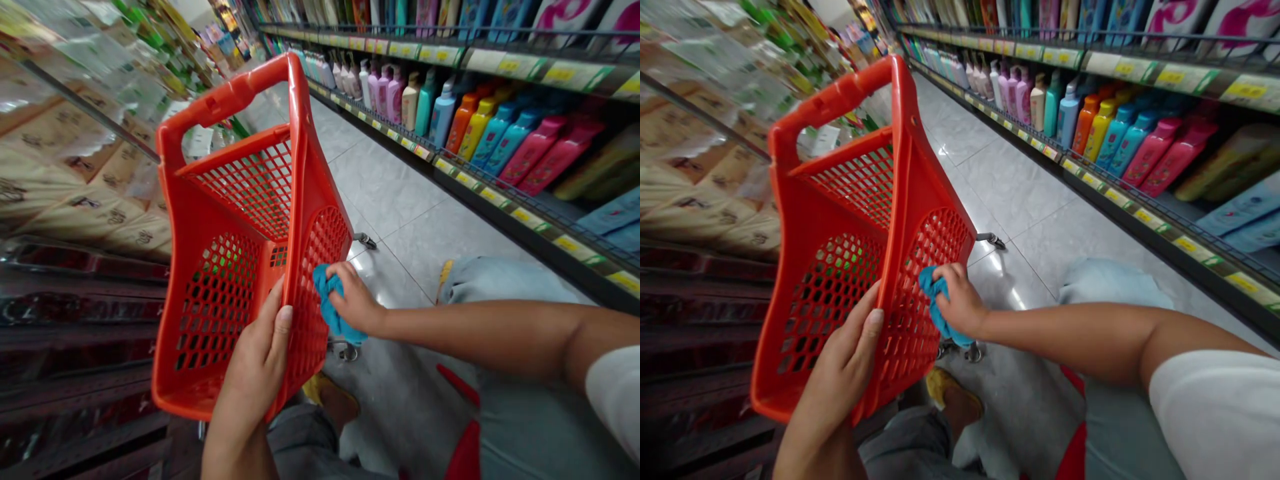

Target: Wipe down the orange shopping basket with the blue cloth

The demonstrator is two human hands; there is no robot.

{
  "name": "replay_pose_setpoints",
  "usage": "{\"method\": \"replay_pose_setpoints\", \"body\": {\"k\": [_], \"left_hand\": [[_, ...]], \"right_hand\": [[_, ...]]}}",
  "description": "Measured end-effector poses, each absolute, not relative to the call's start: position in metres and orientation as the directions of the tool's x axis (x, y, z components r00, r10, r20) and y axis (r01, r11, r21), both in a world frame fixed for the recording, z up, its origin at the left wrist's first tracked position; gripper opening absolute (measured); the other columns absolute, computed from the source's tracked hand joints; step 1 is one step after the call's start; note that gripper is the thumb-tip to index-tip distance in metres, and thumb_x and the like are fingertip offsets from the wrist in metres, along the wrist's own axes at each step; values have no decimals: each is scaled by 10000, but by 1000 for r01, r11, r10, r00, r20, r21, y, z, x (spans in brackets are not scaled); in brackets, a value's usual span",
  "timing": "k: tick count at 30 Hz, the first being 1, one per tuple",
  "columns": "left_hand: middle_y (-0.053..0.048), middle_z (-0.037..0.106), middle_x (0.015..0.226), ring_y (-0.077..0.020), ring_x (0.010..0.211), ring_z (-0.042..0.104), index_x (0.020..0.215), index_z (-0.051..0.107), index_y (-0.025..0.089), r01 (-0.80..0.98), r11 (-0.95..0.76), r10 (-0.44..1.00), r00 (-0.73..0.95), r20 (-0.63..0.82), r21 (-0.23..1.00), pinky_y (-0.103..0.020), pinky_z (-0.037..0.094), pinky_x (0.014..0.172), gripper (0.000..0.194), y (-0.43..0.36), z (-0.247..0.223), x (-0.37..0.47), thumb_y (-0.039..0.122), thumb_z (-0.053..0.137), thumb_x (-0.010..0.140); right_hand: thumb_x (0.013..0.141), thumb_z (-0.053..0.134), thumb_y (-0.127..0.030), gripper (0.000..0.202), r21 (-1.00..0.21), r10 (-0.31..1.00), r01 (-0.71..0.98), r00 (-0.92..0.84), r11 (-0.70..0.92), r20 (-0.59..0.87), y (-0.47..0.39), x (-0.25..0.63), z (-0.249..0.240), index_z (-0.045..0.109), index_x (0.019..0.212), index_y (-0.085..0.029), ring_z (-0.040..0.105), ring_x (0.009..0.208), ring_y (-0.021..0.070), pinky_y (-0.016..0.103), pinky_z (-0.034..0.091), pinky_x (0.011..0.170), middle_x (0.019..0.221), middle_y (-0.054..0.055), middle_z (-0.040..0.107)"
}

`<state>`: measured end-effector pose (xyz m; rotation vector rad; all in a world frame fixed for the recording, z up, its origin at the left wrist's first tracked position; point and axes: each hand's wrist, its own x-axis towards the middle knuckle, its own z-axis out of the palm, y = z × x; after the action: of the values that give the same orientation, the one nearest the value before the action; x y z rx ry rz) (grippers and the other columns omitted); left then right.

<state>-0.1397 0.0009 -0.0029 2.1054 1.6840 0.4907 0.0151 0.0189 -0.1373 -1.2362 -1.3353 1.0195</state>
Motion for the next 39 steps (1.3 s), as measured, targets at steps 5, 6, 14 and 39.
{"method": "replay_pose_setpoints", "body": {"k": [5, 6, 14, 39], "left_hand": [[-104, 647, 1396, -243, 1308, 605, 1464, 508, 171, 842, -210, 974, 223, 34, 497, -370, 507, 1086, 652, 2, -3, -137, 593, 355, 991], [-105, 653, 1387, -246, 1298, 613, 1464, 507, 174, 841, -213, 974, 226, 35, 497, -370, 524, 1064, 643, 2, -3, -136, 585, 356, 993], [-95, 675, 1357, -237, 1240, 650, 1487, 480, 189, 813, -241, 965, 258, 43, 530, -329, 552, 997, 591, 0, -2, -128, 525, 355, 1017], [-59, 466, 1577, -202, 1487, 390, 1524, 428, 185, 695, -174, 969, 248, -6, 697, -346, 257, 1272, 650, -2, -5, -134, 577, 303, 1020]], "right_hand": [[743, 532, -18, 355, -987, 996, 133, 2, -91, -91, -7, -2, -145, 482, 1028, -224, 547, 990, 187, 398, 494, 964, 1087, 47, 495], [753, 540, -28, 360, -995, 994, 103, -107, 9, -2, -22, -4, -141, 487, 1044, -233, 554, 982, 179, 373, 501, 946, 1092, 41, 503], [810, 493, -73, 257, -945, 930, 83, 171, 316, 326, 28, 25, -99, 507, 1000, -246, 545, 1072, 200, 407, 461, 1036, 1062, 43, 524], [786, 578, -62, 311, -853, 876, 318, -394, 414, 278, -25, 15, -160, 553, 1042, -236, 539, 978, 190, 336, 503, 863, 1115, 55, 502]]}}
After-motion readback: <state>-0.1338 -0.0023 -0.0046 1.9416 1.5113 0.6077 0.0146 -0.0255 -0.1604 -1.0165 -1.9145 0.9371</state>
